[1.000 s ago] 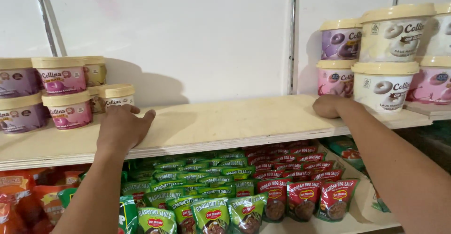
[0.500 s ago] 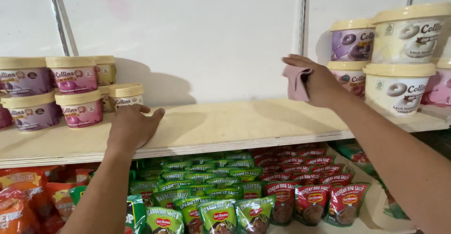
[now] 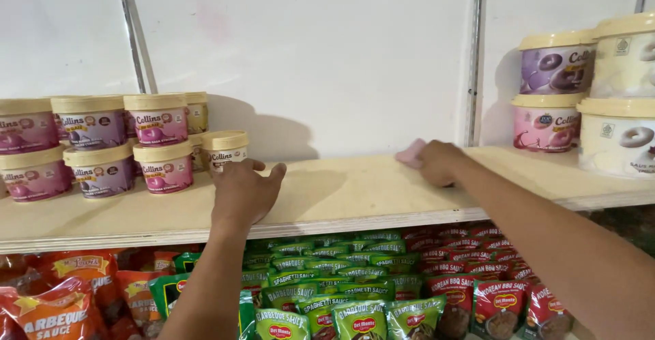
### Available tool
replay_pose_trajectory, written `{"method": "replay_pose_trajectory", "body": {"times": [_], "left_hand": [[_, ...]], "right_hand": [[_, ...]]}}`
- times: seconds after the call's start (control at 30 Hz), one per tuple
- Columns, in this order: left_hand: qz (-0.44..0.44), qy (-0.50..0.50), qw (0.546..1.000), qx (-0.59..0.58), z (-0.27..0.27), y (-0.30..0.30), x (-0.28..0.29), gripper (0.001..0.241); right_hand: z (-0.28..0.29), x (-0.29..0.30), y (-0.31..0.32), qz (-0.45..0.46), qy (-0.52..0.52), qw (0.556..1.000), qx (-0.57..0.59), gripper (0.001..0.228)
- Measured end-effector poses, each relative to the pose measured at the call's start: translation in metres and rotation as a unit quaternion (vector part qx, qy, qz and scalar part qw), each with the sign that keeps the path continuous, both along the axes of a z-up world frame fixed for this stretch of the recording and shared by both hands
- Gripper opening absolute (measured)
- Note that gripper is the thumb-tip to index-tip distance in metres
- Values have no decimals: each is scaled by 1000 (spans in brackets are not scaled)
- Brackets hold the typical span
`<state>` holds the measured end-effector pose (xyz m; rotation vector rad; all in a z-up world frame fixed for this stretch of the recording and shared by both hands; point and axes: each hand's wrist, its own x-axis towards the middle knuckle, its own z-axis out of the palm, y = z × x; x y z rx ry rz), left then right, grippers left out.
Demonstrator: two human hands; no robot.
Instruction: The recorder is wiping down product containers and the shelf surface with a cloth in a grocery store.
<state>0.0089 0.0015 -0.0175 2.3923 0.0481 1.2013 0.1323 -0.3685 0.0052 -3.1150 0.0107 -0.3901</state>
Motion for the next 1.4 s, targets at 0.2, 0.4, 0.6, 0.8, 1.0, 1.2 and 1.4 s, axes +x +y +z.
{"method": "replay_pose_trajectory", "body": {"times": [0.2, 0.4, 0.6, 0.8, 1.0, 1.2, 1.4], "left_hand": [[-48, 20, 996, -69, 5, 7, 5, 68], [-96, 34, 988, -116, 10, 6, -1, 73], [-122, 23, 975, -183, 12, 8, 0, 79], [-133, 85, 956, -249, 21, 18, -1, 92], [-277, -95, 899, -326, 13, 33, -19, 74], [-145, -144, 968, -147, 9, 41, -39, 59], [-188, -171, 936, -245, 3, 39, -42, 56]], "right_hand": [[-9, -129, 121, 584, 107, 756, 276, 27], [31, -80, 74, 260, -233, 925, 153, 28], [-7, -56, 103, 148, 6, 976, 158, 36], [19, -163, 190, 430, 241, 696, 522, 25], [29, -123, 104, 52, -192, 956, 214, 43], [0, -179, 171, 210, 53, 927, 307, 47], [12, -197, 217, 377, -24, 832, 408, 31]]}}
